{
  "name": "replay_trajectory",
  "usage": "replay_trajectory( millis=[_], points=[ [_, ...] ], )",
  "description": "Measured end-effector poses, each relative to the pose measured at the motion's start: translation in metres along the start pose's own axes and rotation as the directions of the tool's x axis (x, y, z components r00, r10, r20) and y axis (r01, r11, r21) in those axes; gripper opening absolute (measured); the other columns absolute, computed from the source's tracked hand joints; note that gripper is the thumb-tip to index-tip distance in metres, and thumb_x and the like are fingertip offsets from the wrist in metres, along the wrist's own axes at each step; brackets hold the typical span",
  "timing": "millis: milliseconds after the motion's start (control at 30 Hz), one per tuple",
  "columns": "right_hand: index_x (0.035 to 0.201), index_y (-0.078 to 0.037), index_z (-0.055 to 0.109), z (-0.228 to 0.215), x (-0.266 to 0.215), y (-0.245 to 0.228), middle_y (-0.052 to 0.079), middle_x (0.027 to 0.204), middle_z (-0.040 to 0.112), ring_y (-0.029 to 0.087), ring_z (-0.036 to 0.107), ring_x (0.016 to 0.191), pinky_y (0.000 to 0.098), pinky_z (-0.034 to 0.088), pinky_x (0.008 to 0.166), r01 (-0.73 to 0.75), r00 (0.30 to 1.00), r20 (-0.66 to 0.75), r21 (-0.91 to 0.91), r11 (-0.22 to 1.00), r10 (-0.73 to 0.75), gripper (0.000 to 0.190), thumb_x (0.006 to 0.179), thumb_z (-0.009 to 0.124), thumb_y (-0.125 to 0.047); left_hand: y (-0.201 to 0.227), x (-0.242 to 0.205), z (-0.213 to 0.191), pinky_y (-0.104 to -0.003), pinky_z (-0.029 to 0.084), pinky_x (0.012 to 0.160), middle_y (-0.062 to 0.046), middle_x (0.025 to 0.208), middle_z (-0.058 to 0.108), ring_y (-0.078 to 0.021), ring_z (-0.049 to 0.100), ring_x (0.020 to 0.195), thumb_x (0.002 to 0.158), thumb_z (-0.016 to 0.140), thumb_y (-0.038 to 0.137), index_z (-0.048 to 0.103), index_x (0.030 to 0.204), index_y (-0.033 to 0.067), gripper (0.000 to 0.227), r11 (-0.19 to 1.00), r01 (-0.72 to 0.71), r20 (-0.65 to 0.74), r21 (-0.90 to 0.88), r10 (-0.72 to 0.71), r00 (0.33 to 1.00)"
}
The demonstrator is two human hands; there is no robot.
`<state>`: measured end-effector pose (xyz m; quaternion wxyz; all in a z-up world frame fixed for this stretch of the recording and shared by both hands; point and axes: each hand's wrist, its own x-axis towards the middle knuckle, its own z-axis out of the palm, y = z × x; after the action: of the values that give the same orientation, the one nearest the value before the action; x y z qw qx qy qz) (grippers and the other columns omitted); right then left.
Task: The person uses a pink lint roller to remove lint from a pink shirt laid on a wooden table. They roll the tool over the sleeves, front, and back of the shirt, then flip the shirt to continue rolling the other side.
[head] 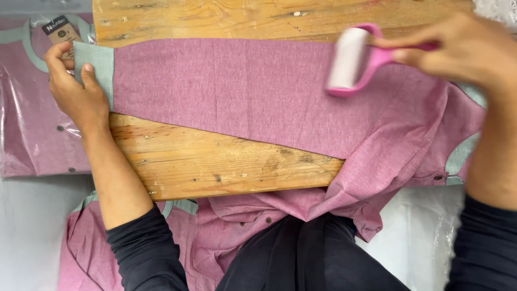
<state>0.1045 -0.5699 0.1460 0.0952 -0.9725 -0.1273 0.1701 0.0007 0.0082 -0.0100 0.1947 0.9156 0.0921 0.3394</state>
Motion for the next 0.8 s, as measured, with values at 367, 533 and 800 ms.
replay_trajectory(
  millis=[367, 533, 800],
  points=[
    [0.137, -0.026, 0.069, 0.040, 0.057, -0.072, -0.001, 0.132, 0.070, 0.021, 0.064, 0.090, 0.0402, 0.040, 0.068, 0.410, 0.912, -0.066, 0.197, 0.891, -0.405, 0.038, 0.101, 0.060, -0.029, -0.004, -0.001, -0.003, -0.042, 0.048, 0.073, -0.007, 0.107, 0.062, -0.0256, 0.056, 0.093, 0.090, 0.068, -0.015, 0.056, 0.133, 0.0087, 0.050, 1.000, -0.018, -0.011, -0.008, 0.018, 1.000],
    [0.145, -0.027, 0.067, 0.038, -0.013, 0.022, 0.008, 0.083, 0.072, 0.018, 0.035, 0.051, 0.0355, 0.029, 0.055, 0.205, 0.979, -0.021, 0.167, 0.964, -0.204, 0.042, 0.104, 0.060, -0.032, -0.004, -0.001, -0.004, -0.042, 0.049, 0.075, -0.008, 0.103, 0.060, -0.0259, 0.056, 0.093, 0.091, 0.070, -0.017, 0.057, 0.134, 0.0073, 0.051, 1.000, -0.020, 0.005, -0.001, 0.020, 1.000],
    [0.150, 0.010, 0.053, 0.077, -0.130, 0.135, 0.032, 0.153, 0.052, 0.036, 0.051, 0.139, 0.0412, 0.036, 0.121, 0.234, 0.947, -0.297, 0.373, 0.898, -0.124, 0.063, 0.090, 0.067, -0.003, -0.031, 0.006, -0.013, -0.042, 0.047, 0.079, -0.011, 0.109, 0.061, -0.0289, 0.057, 0.100, 0.096, 0.071, -0.017, 0.058, 0.135, 0.0113, 0.050, 0.991, 0.128, 0.102, 0.050, -0.132, 0.986]
  ],
)
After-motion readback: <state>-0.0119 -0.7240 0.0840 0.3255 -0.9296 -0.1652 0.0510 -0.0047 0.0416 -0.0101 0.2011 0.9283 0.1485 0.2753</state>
